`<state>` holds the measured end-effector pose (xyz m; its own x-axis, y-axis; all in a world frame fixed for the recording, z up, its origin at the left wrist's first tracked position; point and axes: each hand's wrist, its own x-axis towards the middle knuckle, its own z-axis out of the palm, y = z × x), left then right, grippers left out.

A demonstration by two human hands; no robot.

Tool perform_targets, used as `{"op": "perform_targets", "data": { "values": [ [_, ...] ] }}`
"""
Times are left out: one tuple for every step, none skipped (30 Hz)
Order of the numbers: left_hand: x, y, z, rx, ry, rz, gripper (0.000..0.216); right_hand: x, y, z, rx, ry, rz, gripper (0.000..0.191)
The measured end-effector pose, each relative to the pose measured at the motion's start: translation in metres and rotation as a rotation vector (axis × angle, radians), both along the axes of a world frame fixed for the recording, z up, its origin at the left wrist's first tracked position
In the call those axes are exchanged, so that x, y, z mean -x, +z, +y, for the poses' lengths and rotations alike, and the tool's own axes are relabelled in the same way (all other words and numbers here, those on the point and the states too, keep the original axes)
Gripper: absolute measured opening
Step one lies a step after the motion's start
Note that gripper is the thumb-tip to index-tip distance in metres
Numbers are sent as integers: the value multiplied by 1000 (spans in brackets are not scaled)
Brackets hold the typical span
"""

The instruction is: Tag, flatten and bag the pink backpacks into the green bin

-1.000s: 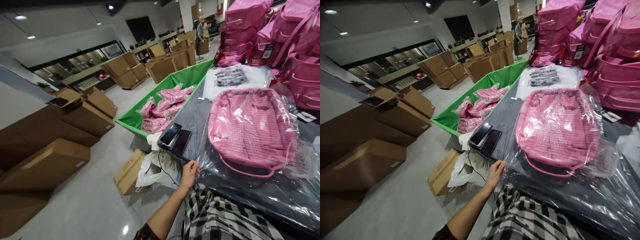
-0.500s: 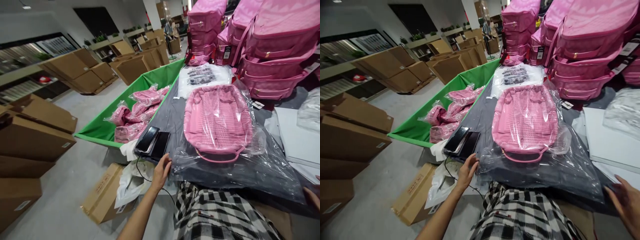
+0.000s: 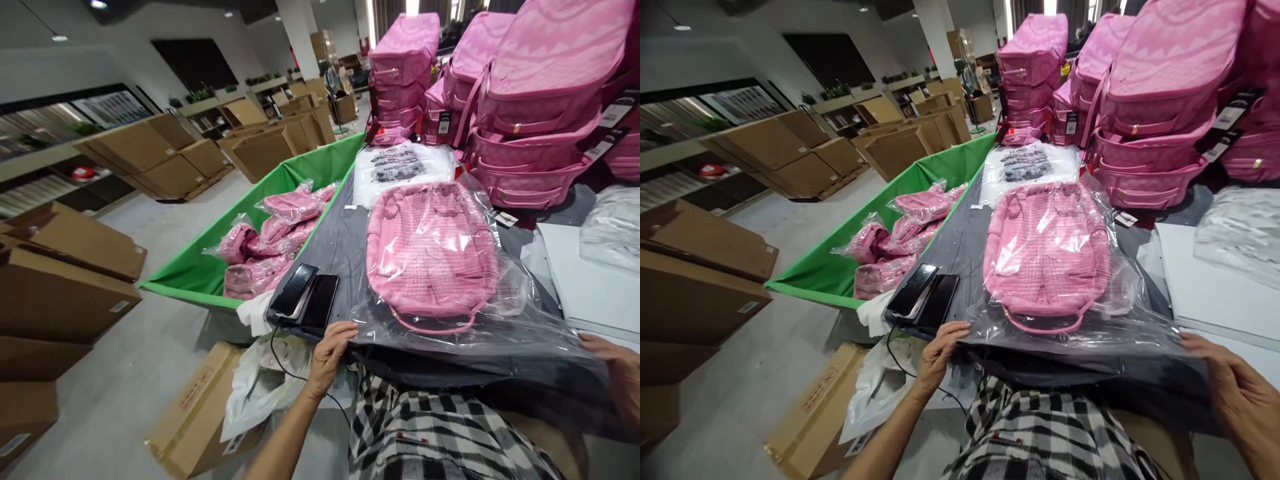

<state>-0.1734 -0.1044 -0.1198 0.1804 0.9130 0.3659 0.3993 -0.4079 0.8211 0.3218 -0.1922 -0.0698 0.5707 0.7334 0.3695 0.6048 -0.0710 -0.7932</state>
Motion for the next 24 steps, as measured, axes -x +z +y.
{"op": "perform_targets", "data": {
  "values": [
    [-5, 2, 1, 56, 49, -72, 51, 7, -1, 6, -38, -23, 54, 44],
    [-10, 3, 4, 125, 98, -135, 55, 13, -3, 13, -57, -81, 83, 35],
    [-14, 4, 9, 205, 145, -181, 58, 18, -4, 21, -46, -157, 87, 30],
    [-18, 5, 15, 278, 182, -208, 61, 21, -5, 29, -7, -236, 74, 28],
    [-22, 6, 22, 336, 207, -217, 65, 22, -6, 38, 55, -273, 74, 28],
    [-26, 7, 30, 373, 217, -210, 68, 22, -6, 45, 125, -267, 93, 30],
    [-29, 9, 37, 389, 219, -194, 70, 22, -4, 51, 184, -242, 124, 32],
    [-32, 11, 44, 391, 217, -175, 70, 21, -2, 55, 231, -213, 150, 35],
    [-36, 14, 48, 382, 227, -163, 67, 21, 1, 57, 271, -184, 161, 37],
    [-41, 18, 51, 347, 254, -148, 63, 21, 5, 58, 291, -171, 158, 39],
    [-48, 23, 52, 278, 294, -116, 58, 21, 8, 57, 293, -169, 145, 40],
    [-57, 29, 51, 179, 325, -63, 54, 21, 11, 56, 282, -175, 133, 41],
    [-67, 35, 49, 60, 322, 14, 50, 22, 14, 55, 269, -178, 125, 42],
    [-79, 42, 48, -61, 276, 109, 47, 22, 16, 54, 256, -178, 118, 42],
    [-92, 48, 46, -167, 193, 214, 45, 22, 17, 54, 247, -179, 116, 43],
    [-105, 54, 45, -243, 88, 313, 43, 23, 18, 54, 242, -183, 116, 43],
    [-117, 58, 45, -286, -11, 390, 42, 23, 18, 55, 241, -188, 121, 43],
    [-126, 62, 45, -308, -82, 448, 42, 24, 17, 56, 245, -189, 132, 43],
    [-133, 65, 46, -315, -122, 492, 43, 24, 16, 57, 236, -196, 152, 44],
    [-138, 67, 47, -310, -139, 522, 43, 24, 15, 59, 217, -206, 177, 44],
    [-140, 69, 48, -298, -147, 542, 42, 24, 14, 60, 191, -220, 202, 44],
    [-140, 71, 49, -283, -156, 557, 39, 24, 13, 61, 162, -237, 224, 45],
    [-140, 72, 49, -267, -165, 574, 36, 24, 12, 61, 138, -247, 244, 46],
    [-138, 74, 49, -258, -169, 597, 33, 24, 12, 62, 119, -256, 256, 47]
  ]
}}
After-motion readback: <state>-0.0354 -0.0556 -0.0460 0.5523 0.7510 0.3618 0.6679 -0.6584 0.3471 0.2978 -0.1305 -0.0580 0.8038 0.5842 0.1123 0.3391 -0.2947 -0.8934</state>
